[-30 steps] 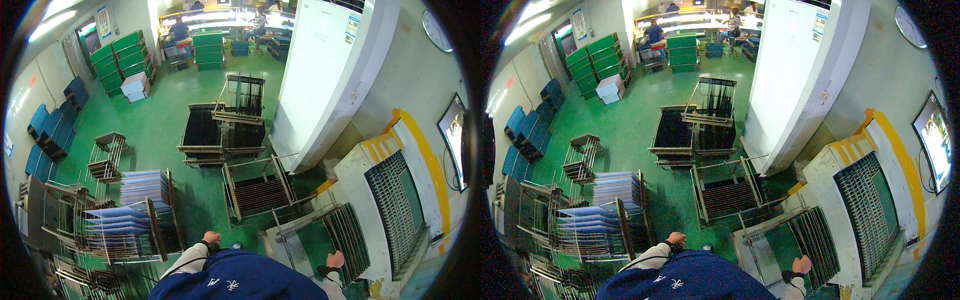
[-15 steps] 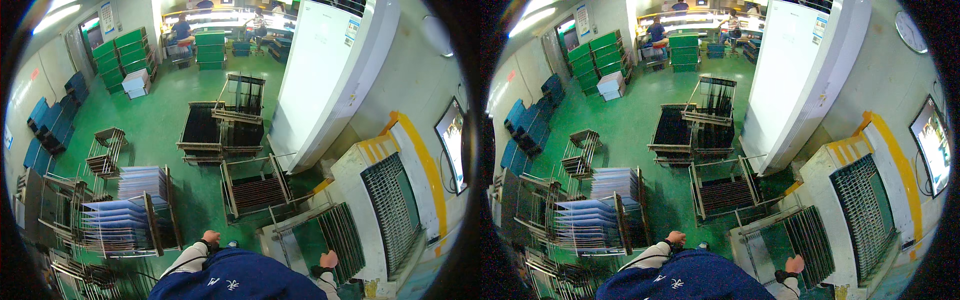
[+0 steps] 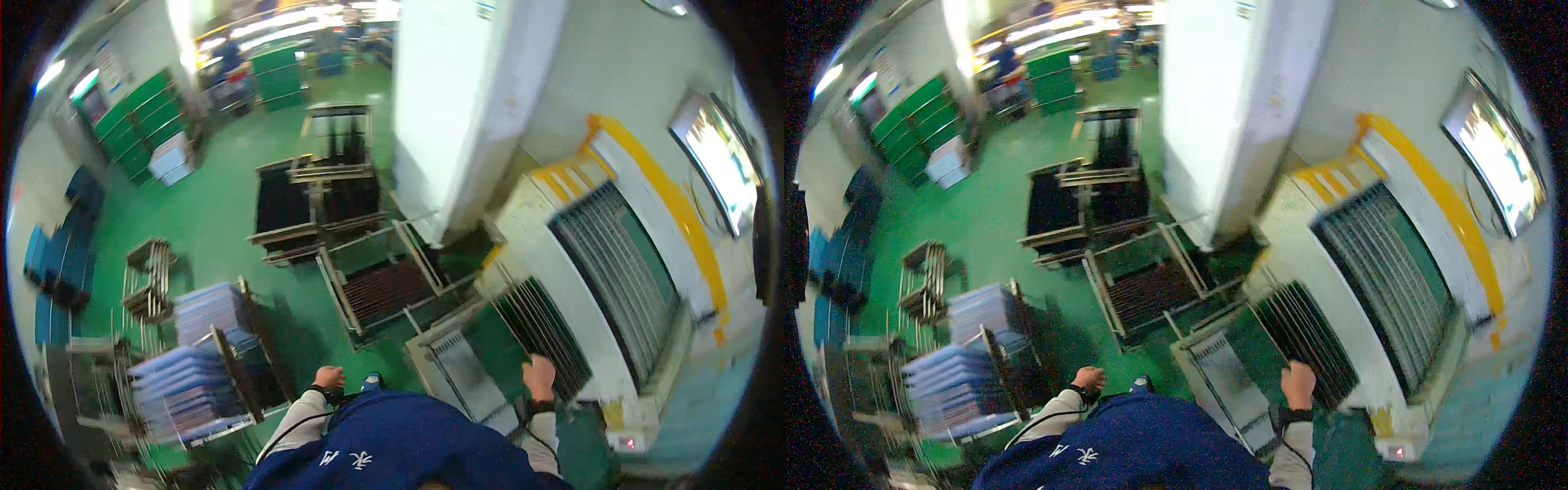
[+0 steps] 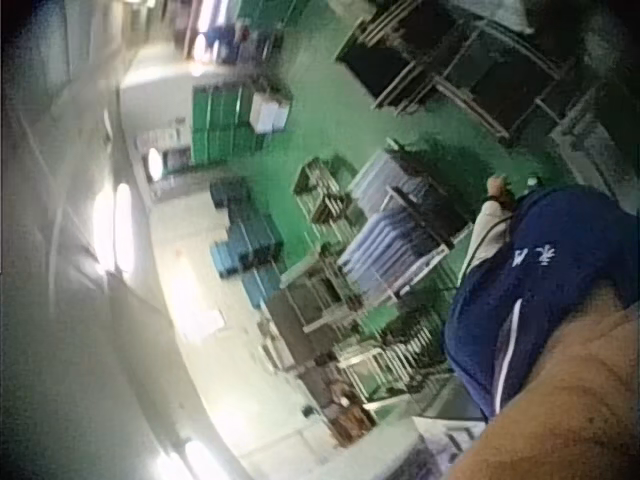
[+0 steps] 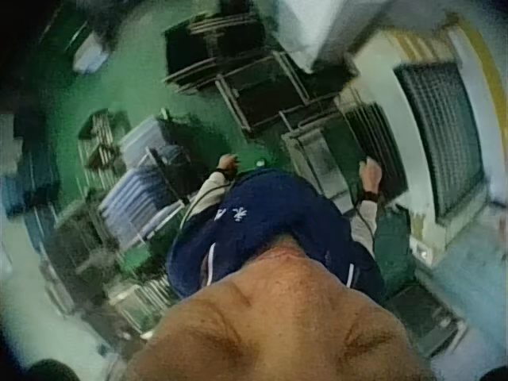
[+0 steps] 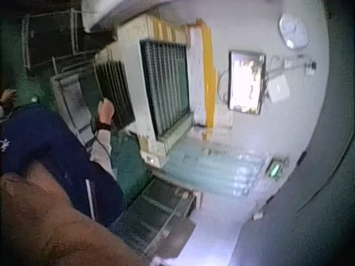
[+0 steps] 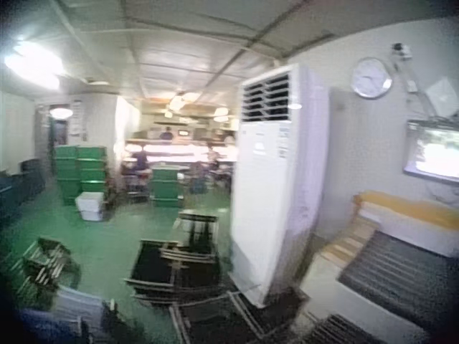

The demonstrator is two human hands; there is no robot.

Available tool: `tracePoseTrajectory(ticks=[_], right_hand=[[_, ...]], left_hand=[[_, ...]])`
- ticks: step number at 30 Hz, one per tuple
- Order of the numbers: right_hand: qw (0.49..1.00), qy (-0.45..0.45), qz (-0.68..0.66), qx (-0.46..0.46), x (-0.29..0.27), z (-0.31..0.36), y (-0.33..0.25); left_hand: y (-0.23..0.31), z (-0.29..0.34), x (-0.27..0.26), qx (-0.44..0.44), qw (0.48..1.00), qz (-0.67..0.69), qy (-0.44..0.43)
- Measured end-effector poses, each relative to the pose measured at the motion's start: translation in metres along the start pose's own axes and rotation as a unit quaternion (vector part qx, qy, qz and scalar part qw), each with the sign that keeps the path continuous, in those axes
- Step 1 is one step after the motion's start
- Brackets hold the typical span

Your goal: Manually loading green boards into a processing machine rack.

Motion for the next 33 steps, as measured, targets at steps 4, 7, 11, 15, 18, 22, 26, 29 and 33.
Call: tracePoseTrajectory(ticks=[4,7,11,15,18,22,26,29,33], right_hand=[[1.000,0.019,-0.016,0.013,-0.105,-0.025,-0.017],[0.995,0.033,-0.070,0.065,-0.150,-0.032,0.008],[0.913,0.041,-0.329,0.239,-0.178,-0.015,0.094],[0.705,0.174,-0.590,0.353,-0.188,-0.003,0.135],[0.557,0.207,-0.713,0.373,-0.168,-0.007,0.159],[0.439,0.183,-0.798,0.369,-0.121,-0.022,0.200],[0.416,0.202,-0.810,0.360,-0.072,-0.045,0.248],[0.343,0.205,-0.845,0.356,-0.048,-0.068,0.273],[0.307,0.270,-0.836,0.365,-0.048,-0.096,0.278]], left_hand=[[0.001,-0.008,0.018,0.054,0.992,-0.095,-0.064],[-0.002,0.004,0.031,0.034,0.996,-0.083,-0.025],[0.010,0.009,0.072,0.123,0.965,-0.228,-0.032],[0.018,0.036,0.104,-0.003,0.992,-0.118,0.045],[0.034,0.040,0.125,0.083,0.973,-0.213,0.009],[0.031,0.023,0.128,0.103,0.971,-0.217,-0.008],[0.020,0.036,0.121,0.044,0.984,-0.169,0.029],[0.015,0.045,0.116,0.037,0.984,-0.165,0.054],[0.017,0.060,0.122,0.148,0.972,-0.183,-0.025]])
Point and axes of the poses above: each hand's wrist, its own z-axis away from the middle knuckle, its own x-axis out of the palm, y = z × x, the point moved 10 cm from there along -z, towards the middle knuckle, and after that the axes turned 10 degrees about y, right-handed, at the moved point
